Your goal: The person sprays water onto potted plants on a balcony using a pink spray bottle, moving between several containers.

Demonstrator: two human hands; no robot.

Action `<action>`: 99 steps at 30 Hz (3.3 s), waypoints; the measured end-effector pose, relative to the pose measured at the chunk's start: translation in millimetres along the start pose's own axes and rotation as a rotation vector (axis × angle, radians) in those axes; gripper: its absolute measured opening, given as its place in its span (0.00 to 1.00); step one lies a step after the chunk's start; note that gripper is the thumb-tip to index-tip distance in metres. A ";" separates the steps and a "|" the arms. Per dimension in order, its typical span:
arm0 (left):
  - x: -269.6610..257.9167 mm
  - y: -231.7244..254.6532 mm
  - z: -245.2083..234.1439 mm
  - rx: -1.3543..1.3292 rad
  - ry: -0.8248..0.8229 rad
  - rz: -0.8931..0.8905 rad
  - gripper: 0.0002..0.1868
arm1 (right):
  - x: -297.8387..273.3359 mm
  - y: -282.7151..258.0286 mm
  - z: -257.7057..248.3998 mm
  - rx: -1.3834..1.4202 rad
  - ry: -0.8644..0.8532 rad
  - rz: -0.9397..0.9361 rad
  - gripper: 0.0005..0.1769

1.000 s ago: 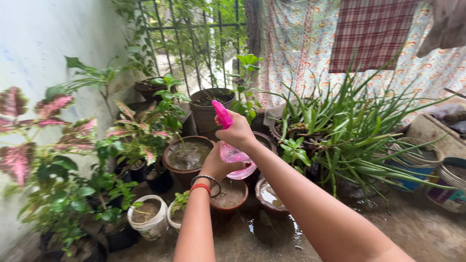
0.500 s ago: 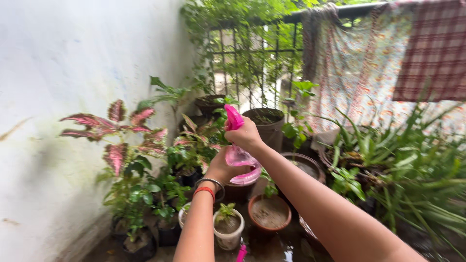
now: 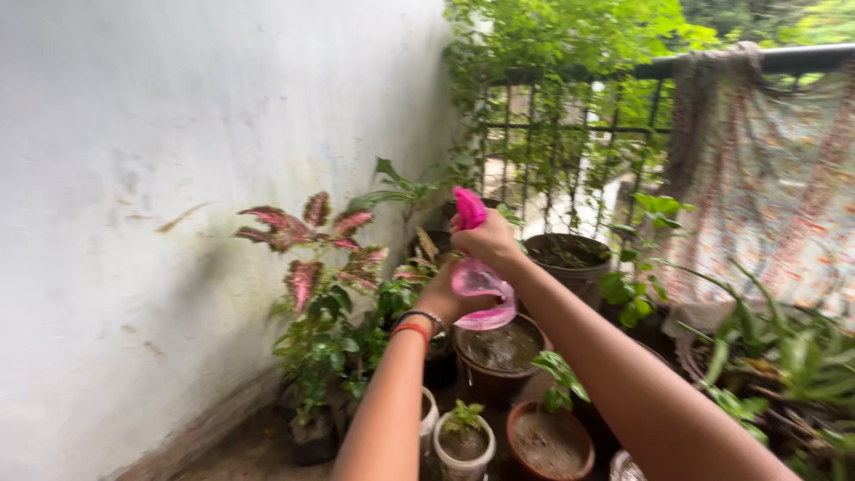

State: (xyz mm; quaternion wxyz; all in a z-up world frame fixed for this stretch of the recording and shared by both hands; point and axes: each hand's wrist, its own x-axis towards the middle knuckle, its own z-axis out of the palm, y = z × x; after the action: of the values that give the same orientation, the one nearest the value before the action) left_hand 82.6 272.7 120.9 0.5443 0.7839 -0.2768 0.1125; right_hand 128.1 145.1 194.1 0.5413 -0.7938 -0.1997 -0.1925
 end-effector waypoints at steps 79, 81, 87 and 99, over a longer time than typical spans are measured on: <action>143.7 -67.9 -28.9 0.364 -0.171 0.121 0.24 | 151.7 54.7 21.7 -0.052 -0.177 0.234 0.03; 146.2 -66.4 -25.0 0.375 -0.179 0.091 0.23 | 152.4 54.9 14.8 -0.158 -0.113 0.255 0.04; 142.2 -41.2 -21.0 0.407 -0.145 0.020 0.24 | 158.5 60.3 2.3 -0.012 -0.191 0.177 0.02; 137.2 -25.8 -25.3 0.144 -0.101 -0.086 0.27 | 151.4 44.8 -1.1 0.053 -0.114 0.180 0.03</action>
State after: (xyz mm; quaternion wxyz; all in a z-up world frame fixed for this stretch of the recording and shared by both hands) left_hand 212.8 259.7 175.6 0.4762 0.8368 -0.2612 0.0690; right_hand 279.7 145.5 238.5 0.5650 -0.8035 -0.1633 -0.0924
